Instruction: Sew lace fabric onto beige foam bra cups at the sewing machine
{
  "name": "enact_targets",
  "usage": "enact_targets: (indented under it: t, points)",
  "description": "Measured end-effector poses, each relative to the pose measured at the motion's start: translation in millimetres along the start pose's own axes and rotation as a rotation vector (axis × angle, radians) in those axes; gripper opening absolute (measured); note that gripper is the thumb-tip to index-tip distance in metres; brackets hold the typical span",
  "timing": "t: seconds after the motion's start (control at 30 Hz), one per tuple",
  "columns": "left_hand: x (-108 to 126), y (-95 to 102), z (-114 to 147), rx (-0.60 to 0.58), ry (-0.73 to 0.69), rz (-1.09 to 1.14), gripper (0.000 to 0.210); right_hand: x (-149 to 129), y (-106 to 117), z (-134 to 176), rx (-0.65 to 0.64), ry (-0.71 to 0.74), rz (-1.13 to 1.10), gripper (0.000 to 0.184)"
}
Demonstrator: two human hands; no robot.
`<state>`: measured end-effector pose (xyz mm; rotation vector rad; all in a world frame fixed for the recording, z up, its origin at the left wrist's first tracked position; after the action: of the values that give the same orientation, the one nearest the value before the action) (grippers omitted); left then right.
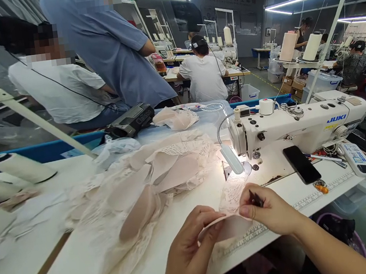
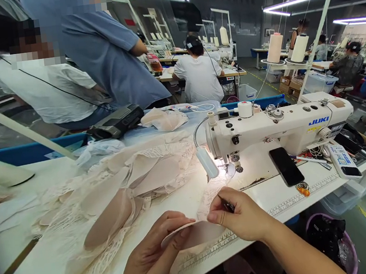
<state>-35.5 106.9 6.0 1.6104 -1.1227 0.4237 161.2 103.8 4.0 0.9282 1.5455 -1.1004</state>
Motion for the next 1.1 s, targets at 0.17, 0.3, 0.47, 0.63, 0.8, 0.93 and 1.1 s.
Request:
enact_targets:
  t: [0.17, 0.3, 0.47, 0.63, 0.8, 0.93, 1.1]
  points:
    - [1, 4.5, 2, 0.026, -0.035, -0.02, 0.015, 2, 7, 4, 0.068, 0.102, 0.023, 0.042]
    - [4, 7.6, 6, 0.043, -0.167, -0.065, 0.025, -6, 11, 9, 0.035, 0.127, 0.043, 0.033]
    - [7, 9.1, 15, 0.02, -0.281, -0.113, 0.044, -7, 4, 12, -0.088, -0.027, 0.172, 0.015]
    - [9, 7.5, 19, 0.046, -0.285, -0.13, 0.043, -5, 0, 12, -0.089, -0.051, 0.107, 0.028]
    - [10, 5.8, 20, 0.118, -0.203, -0.063, 0.037, -5, 6, 12, -0.034, -0.031, 0.043, 0.033]
    - [12, 5.7, 21, 0.125, -0.226, -0.063, 0.037, -10, 2, 13, -0.121, -0.025, 0.162, 0.015]
    - [10, 7.8, 22, 0.125, -0.245, -0.074, 0.032, -8, -3, 11, -0.139, -0.047, 0.122, 0.02]
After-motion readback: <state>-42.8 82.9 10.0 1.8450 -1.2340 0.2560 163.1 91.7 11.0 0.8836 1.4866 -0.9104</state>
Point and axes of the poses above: each hand's wrist, its own z-axis away from the middle knuckle, its own y-axis out of the back of the hand, x = y × z, the point moved 5 cm from there along -z, towards the middle knuckle, and after that the axes turned 15 degrees about -z, right-handed, at the moved point
